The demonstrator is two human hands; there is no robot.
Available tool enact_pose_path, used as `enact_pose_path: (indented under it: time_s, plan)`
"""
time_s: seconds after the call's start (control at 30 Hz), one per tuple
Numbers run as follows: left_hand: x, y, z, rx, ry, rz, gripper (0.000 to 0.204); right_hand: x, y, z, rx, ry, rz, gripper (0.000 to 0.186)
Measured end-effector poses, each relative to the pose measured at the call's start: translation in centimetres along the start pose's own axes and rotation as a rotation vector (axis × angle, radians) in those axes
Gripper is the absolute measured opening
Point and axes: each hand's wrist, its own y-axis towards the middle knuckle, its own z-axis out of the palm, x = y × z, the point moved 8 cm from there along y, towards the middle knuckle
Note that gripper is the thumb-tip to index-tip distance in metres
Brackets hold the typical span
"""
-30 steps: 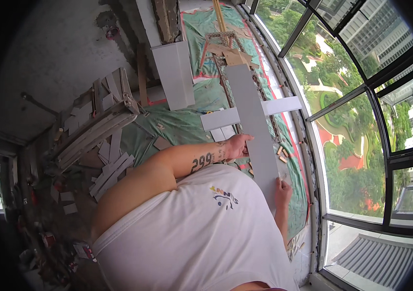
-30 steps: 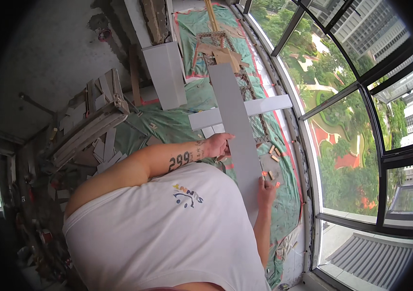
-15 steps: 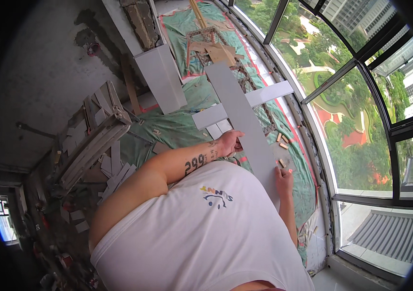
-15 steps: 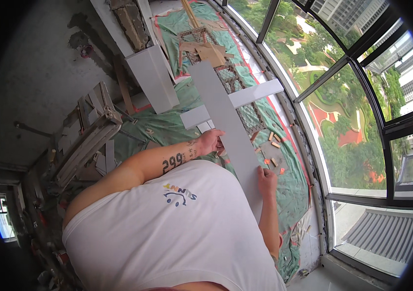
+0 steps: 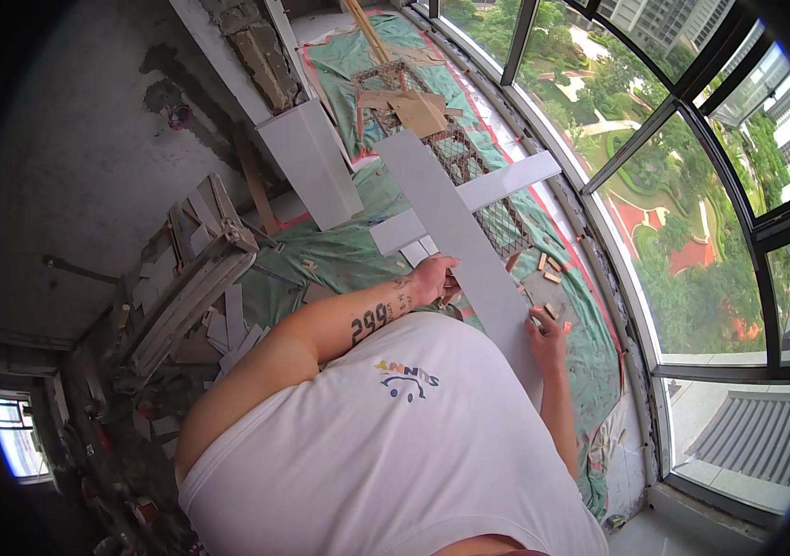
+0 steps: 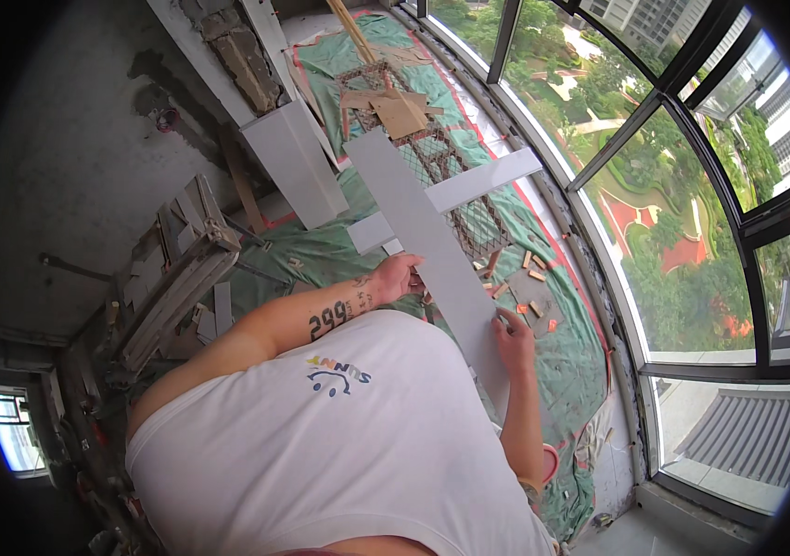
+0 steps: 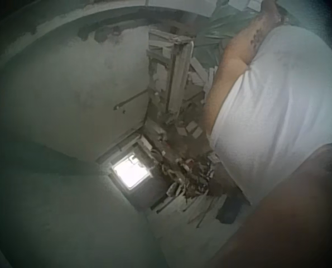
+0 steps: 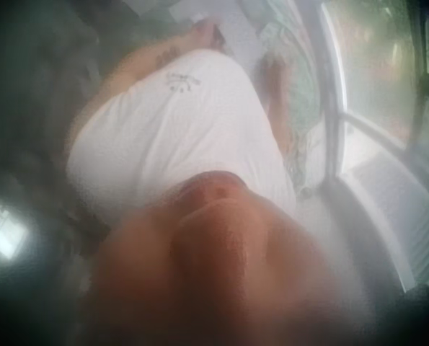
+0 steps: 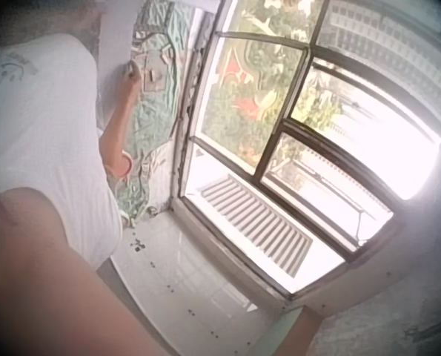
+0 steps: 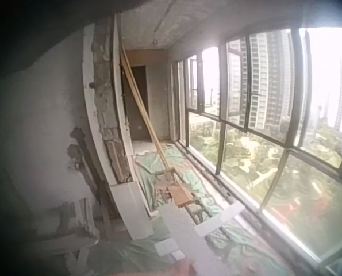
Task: The person cuts tiles with a manual tile cutter, carries a cut tile over to a window sill, and test fits the tile along the ledge by hand.
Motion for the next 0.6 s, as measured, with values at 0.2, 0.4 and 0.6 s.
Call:
enact_pose_path:
  time_s: [0.2,0.4,0.6]
  plan:
    - [0.8,-0.7,1.4,-0.03,0.009,-0.008,0.025,-1.2,-0.3,-1.2,0.001,0.008,-0.009,0.03]
    - [2.0,-0.6,2.9,-0.036,-0.021,-0.027,0.035,-0.6,-1.1,-3.4,-0.026,0.001,-0.065,0.032]
    - [-0.7,-2.1,7.0,-0.004,-0.088,0.204,0.039,2.4,-1.3,-6.9,-0.08,-0.127,-0.213,0.031]
